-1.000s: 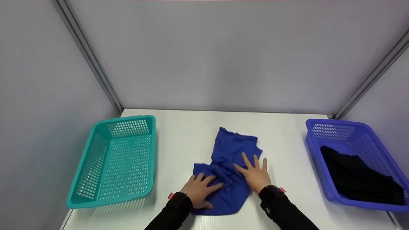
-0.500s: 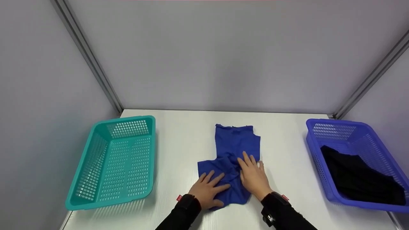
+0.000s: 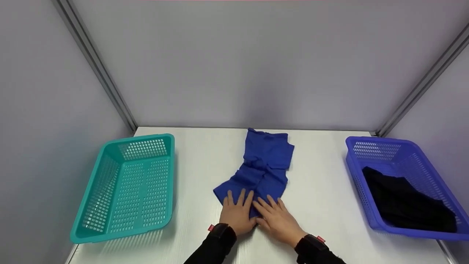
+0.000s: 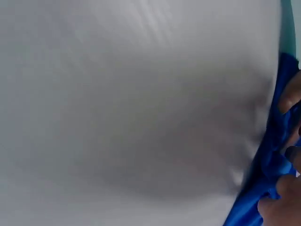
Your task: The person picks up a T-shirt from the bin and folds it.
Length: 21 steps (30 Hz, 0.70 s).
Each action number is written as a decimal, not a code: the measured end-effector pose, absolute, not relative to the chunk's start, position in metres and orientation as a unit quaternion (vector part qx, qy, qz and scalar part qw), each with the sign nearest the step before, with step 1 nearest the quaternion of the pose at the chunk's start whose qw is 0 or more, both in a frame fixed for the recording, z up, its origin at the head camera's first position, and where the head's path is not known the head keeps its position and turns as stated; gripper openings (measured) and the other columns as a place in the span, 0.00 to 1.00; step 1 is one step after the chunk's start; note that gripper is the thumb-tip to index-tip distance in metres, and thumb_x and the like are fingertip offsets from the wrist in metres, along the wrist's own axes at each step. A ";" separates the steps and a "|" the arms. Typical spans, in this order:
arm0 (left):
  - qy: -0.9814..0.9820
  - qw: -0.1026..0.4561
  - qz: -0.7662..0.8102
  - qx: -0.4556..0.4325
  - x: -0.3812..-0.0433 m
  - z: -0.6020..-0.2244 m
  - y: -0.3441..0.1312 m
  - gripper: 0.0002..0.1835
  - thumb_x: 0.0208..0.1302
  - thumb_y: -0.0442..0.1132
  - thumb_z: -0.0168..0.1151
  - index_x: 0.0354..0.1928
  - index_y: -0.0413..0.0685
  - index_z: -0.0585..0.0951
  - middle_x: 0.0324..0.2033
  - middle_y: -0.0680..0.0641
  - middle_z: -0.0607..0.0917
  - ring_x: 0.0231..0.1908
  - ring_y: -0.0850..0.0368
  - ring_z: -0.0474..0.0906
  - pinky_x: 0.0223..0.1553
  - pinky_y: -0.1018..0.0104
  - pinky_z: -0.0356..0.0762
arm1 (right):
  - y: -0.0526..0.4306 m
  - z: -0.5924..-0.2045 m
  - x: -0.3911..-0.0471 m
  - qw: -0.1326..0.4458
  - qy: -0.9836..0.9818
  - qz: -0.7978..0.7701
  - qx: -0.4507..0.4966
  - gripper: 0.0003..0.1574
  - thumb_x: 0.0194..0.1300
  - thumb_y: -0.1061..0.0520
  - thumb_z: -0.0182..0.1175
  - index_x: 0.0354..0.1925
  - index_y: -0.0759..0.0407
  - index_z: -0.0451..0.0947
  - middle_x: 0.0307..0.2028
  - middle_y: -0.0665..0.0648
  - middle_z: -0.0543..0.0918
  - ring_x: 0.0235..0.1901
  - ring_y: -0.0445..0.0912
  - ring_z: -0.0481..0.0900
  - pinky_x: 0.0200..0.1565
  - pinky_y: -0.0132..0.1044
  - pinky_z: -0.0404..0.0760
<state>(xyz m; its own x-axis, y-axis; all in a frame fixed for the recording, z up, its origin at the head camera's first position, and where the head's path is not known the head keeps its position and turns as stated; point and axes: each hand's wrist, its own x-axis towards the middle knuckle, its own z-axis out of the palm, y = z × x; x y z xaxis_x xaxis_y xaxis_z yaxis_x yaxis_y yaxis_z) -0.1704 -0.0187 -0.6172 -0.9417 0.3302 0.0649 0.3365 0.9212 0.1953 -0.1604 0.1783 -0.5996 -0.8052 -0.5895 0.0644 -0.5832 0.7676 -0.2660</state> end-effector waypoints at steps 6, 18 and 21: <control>-0.947 0.024 -0.205 -0.246 -0.168 -0.598 -0.019 0.30 0.66 0.41 0.66 0.69 0.45 0.72 0.69 0.41 0.73 0.60 0.42 0.78 0.59 0.48 0.78 | 0.200 -0.609 -0.166 -0.057 0.973 -0.054 -0.216 0.28 0.75 0.45 0.61 0.66 0.55 0.79 0.68 0.59 0.78 0.69 0.69 0.68 0.66 0.77 0.54; -0.938 0.186 0.005 -0.293 -0.172 -0.625 -0.041 0.08 0.61 0.33 0.69 0.40 0.48 0.81 0.39 0.48 0.78 0.37 0.52 0.74 0.35 0.63 0.77 | 0.210 -0.617 -0.162 -0.129 0.954 -0.043 -0.267 0.26 0.71 0.48 0.66 0.62 0.57 0.81 0.67 0.66 0.75 0.70 0.71 0.65 0.66 0.76 0.57; -0.938 0.174 0.024 -0.299 -0.170 -0.622 -0.041 0.06 0.62 0.36 0.68 0.39 0.48 0.80 0.39 0.49 0.78 0.38 0.53 0.75 0.33 0.62 0.77 | 0.207 -0.614 -0.154 -0.051 0.947 -0.078 -0.308 0.37 0.71 0.36 0.62 0.67 0.56 0.76 0.68 0.65 0.75 0.71 0.68 0.65 0.67 0.75 0.56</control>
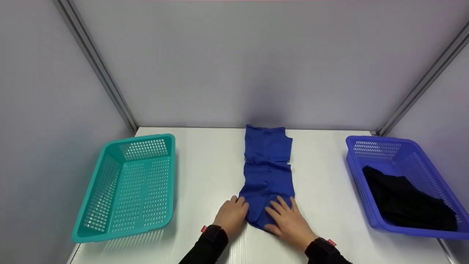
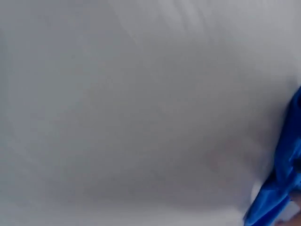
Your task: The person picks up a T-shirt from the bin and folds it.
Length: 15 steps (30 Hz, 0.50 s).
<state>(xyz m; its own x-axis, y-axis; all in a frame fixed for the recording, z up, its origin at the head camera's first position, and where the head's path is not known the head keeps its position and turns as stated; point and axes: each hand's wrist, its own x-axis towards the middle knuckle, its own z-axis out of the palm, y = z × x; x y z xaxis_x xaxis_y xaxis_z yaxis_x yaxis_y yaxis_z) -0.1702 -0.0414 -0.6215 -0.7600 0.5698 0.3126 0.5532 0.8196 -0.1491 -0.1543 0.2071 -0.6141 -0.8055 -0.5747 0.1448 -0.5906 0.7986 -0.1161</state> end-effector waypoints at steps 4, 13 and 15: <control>-0.942 0.149 -0.030 -0.298 -0.164 -0.610 -0.039 0.10 0.61 0.40 0.70 0.39 0.48 0.77 0.39 0.50 0.77 0.37 0.54 0.75 0.31 0.63 0.77 | 0.202 -0.610 -0.147 -0.024 -0.952 0.086 0.293 0.47 0.70 0.31 0.60 0.75 0.56 0.67 0.73 0.64 0.69 0.72 0.67 0.64 0.68 0.73 0.57; -0.886 0.218 -0.107 -0.395 -0.160 -0.586 -0.041 0.15 0.55 0.36 0.75 0.39 0.49 0.76 0.32 0.53 0.75 0.28 0.61 0.72 0.26 0.70 0.73 | 0.212 -0.610 -0.143 0.056 -0.959 0.051 0.273 0.54 0.52 0.63 0.76 0.75 0.56 0.66 0.73 0.65 0.69 0.65 0.64 0.75 0.61 0.65 0.73; -0.872 0.218 -0.098 -0.427 -0.159 -0.585 -0.044 0.16 0.57 0.35 0.76 0.44 0.50 0.80 0.35 0.53 0.76 0.32 0.60 0.74 0.31 0.70 0.76 | 0.219 -0.613 -0.141 0.073 -0.957 0.054 0.275 0.56 0.50 0.66 0.76 0.75 0.55 0.65 0.73 0.65 0.68 0.64 0.64 0.75 0.59 0.65 0.75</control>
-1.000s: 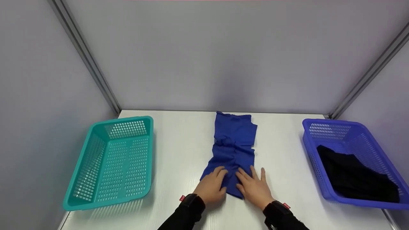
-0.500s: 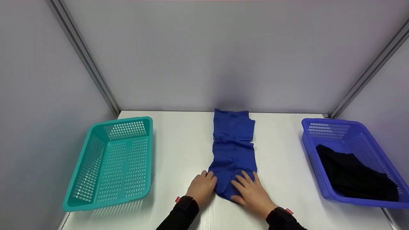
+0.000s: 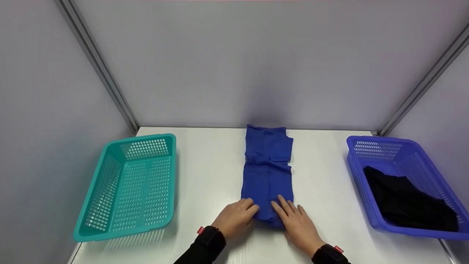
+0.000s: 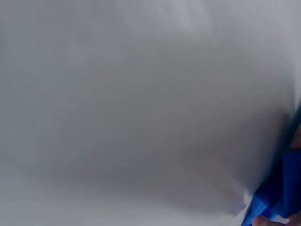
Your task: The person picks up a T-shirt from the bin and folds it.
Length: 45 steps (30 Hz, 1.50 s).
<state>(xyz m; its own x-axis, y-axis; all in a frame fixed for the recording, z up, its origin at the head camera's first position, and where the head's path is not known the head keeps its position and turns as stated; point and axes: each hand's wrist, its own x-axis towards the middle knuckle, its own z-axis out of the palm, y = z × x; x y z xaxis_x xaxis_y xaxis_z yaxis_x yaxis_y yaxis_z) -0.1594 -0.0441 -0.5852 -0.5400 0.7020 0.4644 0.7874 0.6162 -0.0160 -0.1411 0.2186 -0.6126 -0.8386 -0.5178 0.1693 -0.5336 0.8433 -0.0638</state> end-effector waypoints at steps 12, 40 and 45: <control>-0.842 0.212 -0.033 -0.495 -0.162 -0.592 -0.057 0.18 0.65 0.36 0.72 0.56 0.55 0.82 0.47 0.51 0.78 0.47 0.56 0.76 0.49 0.68 0.78 | 0.257 -0.608 -0.134 0.071 -0.888 0.109 0.441 0.48 0.57 0.61 0.75 0.73 0.47 0.70 0.64 0.60 0.74 0.58 0.56 0.79 0.54 0.53 0.82; -0.842 0.242 -0.017 -0.481 -0.165 -0.595 -0.073 0.22 0.62 0.31 0.72 0.58 0.53 0.82 0.47 0.51 0.78 0.46 0.57 0.76 0.47 0.69 0.79 | 0.256 -0.616 -0.130 0.170 -0.830 0.137 0.513 0.21 0.85 0.52 0.43 0.52 0.55 0.84 0.57 0.58 0.85 0.57 0.54 0.84 0.54 0.48 0.83; -0.845 0.252 -0.014 -0.472 -0.165 -0.594 -0.074 0.25 0.64 0.31 0.71 0.63 0.53 0.80 0.47 0.50 0.79 0.44 0.57 0.77 0.44 0.68 0.79 | 0.252 -0.617 -0.130 0.180 -0.849 0.190 0.458 0.09 0.73 0.62 0.61 0.49 0.59 0.82 0.51 0.57 0.88 0.50 0.50 0.88 0.50 0.43 0.85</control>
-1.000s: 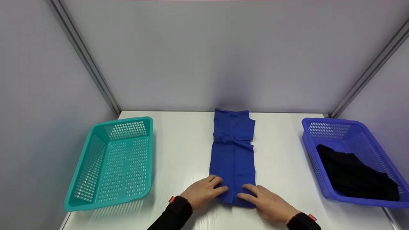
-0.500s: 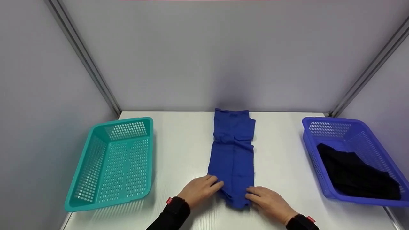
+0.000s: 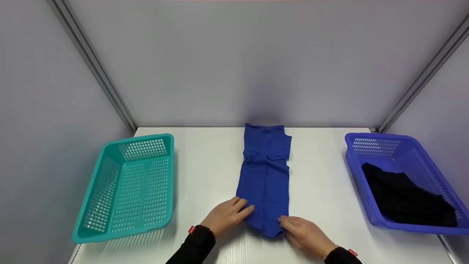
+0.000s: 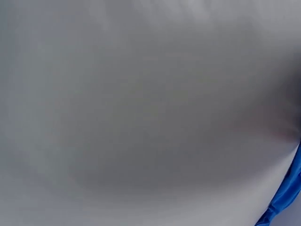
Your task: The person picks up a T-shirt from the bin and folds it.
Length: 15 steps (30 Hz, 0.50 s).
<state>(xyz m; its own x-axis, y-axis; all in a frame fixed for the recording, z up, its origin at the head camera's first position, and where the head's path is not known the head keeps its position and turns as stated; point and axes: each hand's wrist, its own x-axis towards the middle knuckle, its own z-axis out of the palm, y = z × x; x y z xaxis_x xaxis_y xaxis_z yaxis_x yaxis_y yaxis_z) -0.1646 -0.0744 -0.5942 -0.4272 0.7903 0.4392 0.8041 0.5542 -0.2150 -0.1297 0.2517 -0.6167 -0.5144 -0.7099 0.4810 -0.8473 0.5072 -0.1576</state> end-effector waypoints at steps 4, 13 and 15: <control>-0.843 0.264 -0.031 -0.467 -0.166 -0.593 -0.078 0.24 0.68 0.30 0.63 0.65 0.51 0.78 0.47 0.48 0.79 0.41 0.56 0.78 0.38 0.67 0.81 | 0.250 -0.613 -0.130 0.152 -0.871 0.276 0.378 0.23 0.57 0.72 0.66 0.50 0.57 0.81 0.42 0.50 0.89 0.39 0.40 0.87 0.43 0.32 0.83; -0.846 0.270 -0.051 -0.458 -0.167 -0.592 -0.081 0.26 0.64 0.29 0.69 0.64 0.49 0.79 0.47 0.48 0.79 0.42 0.56 0.77 0.42 0.66 0.80 | 0.251 -0.592 -0.135 0.061 -0.860 0.444 0.246 0.15 0.68 0.71 0.60 0.43 0.51 0.77 0.42 0.49 0.90 0.45 0.42 0.88 0.47 0.37 0.85; -0.845 0.280 -0.074 -0.450 -0.167 -0.590 -0.079 0.26 0.62 0.29 0.71 0.62 0.48 0.79 0.46 0.48 0.80 0.40 0.56 0.77 0.42 0.66 0.79 | 0.252 -0.586 -0.137 0.061 -0.856 0.458 0.232 0.13 0.69 0.70 0.59 0.42 0.52 0.77 0.40 0.49 0.90 0.44 0.41 0.88 0.45 0.36 0.85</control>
<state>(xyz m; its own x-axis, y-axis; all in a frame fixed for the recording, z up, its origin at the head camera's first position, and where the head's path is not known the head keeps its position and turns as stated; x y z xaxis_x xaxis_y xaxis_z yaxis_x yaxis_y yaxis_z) -0.1669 -0.0790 -0.5895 -0.4387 0.7187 0.5394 0.8019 0.5840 -0.1260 -0.1365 0.2523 -0.5865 -0.8846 -0.3416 0.3175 -0.4537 0.4725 -0.7556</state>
